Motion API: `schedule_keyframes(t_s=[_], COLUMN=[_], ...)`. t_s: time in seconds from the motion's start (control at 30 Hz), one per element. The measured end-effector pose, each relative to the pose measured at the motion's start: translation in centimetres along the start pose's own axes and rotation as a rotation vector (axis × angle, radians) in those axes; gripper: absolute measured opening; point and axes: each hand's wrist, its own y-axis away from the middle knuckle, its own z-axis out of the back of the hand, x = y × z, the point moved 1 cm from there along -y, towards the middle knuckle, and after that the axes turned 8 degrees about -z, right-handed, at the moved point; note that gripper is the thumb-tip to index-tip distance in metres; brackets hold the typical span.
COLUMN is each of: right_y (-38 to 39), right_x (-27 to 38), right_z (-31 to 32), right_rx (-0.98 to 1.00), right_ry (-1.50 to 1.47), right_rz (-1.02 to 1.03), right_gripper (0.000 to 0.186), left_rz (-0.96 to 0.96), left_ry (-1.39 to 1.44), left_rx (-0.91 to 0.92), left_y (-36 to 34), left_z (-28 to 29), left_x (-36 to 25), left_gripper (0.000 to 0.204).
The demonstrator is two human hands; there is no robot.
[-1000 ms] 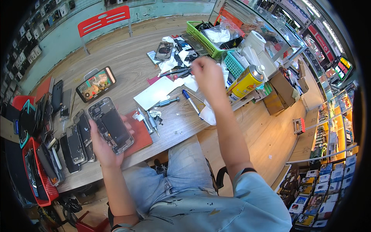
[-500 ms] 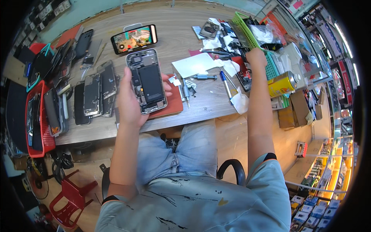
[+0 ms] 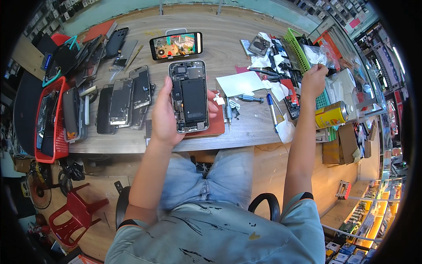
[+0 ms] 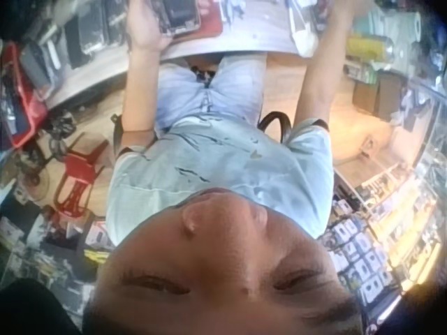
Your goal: The person removes the back cover of a smartphone, disconnects the battery, and replaces it with a new one. The person then reconnects the battery, closes the back cover, and tests the device by turning it on. The process is repeated on a second smartphone.
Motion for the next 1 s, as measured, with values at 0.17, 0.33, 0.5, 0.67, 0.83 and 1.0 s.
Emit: schedule_keyframes(t_s=[0.17, 0.33, 0.5, 0.67, 0.83, 1.0], right_y=[-0.4, -0.9, 0.5, 4.9, 11.1, 15.4], right_x=[0.7, 2.1, 6.2, 11.2, 14.9, 16.2], right_z=[1.0, 3.2, 9.5, 16.0, 19.1, 19.2], right_rx=[-0.135, 0.222, 0.425, 0.538, 0.702, 0.825], right_ry=[-0.179, -0.657, -1.213, -1.360, -1.448, -1.363], right_rz=[0.175, -0.169, -0.381, -0.383, -0.250, -0.009], right_gripper=[0.036, 0.026, 0.023, 0.021, 0.016, 0.015], left_rz=[-0.001, 0.004, 0.008, 0.003, 0.008, 0.014], left_ry=[0.038, -0.009, -0.002, 0.000, 0.021, 0.036], left_rx=[0.037, 0.007, -0.004, 0.007, -0.005, -0.016], left_y=[0.1, 0.1, 0.2, 0.2, 0.2, 0.2], left_z=[0.0, 0.0, -0.5, -0.4, -0.5, -0.4], left_x=[0.1, 0.0, -0.1, 0.0, -0.3, -0.1], left_gripper=[0.079, 0.084, 0.083, 0.083, 0.082, 0.082])
